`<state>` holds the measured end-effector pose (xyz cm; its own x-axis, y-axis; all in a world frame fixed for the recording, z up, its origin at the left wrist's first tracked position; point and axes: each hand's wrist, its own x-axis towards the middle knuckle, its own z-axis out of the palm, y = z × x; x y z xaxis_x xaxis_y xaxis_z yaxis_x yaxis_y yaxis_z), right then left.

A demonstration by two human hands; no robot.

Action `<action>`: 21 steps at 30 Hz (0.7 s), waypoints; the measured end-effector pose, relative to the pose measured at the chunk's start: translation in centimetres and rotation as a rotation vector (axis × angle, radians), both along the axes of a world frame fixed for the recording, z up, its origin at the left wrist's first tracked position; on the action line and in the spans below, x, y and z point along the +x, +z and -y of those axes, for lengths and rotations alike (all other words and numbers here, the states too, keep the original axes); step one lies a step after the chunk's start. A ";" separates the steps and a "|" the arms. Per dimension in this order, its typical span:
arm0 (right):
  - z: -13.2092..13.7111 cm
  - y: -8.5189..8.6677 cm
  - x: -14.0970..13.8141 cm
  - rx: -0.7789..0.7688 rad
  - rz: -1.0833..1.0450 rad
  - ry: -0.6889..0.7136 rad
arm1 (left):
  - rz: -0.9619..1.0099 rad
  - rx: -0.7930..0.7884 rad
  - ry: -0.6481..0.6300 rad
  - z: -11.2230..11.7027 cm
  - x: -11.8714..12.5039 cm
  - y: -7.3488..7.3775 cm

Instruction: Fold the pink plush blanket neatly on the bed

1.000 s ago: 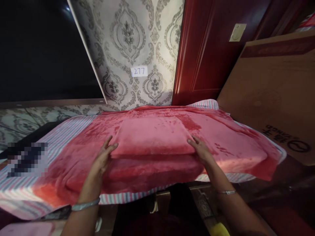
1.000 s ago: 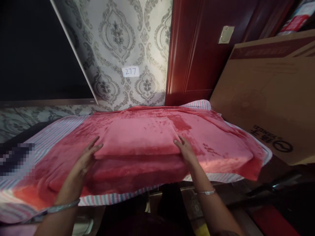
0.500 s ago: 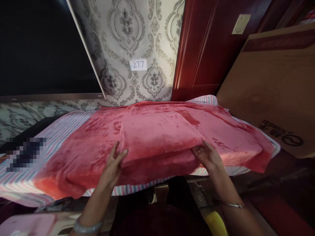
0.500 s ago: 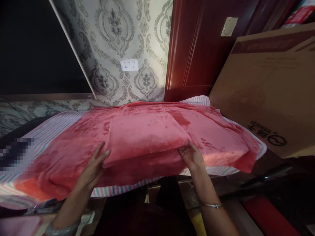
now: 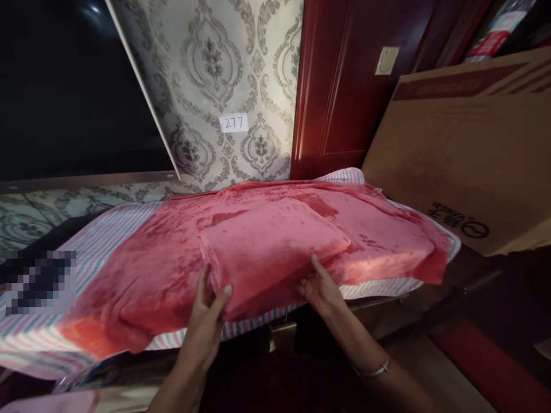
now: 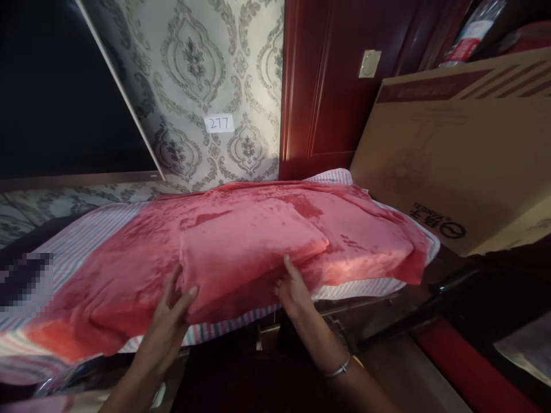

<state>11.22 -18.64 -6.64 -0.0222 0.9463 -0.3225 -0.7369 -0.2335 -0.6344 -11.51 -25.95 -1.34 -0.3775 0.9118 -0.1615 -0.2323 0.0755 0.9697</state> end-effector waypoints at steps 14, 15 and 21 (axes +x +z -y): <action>-0.6 -1.4 -1.6 0.013 0.019 -0.204 | -0.469 0.149 -0.065 -0.6 -6.5 0.2; -0.5 -1.4 -1.6 0.017 0.023 -0.202 | -0.540 0.204 -0.049 -2.5 -7.2 1.2; -0.1 -0.9 -2.0 0.028 0.006 -0.207 | -0.927 0.253 -0.192 -18.2 -7.5 5.1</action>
<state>9.18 -18.51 -7.55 0.1757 0.9392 -0.2951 -0.7634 -0.0593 -0.6432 -19.04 -7.75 3.80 -0.0972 0.9378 0.3333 0.6242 -0.2034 0.7543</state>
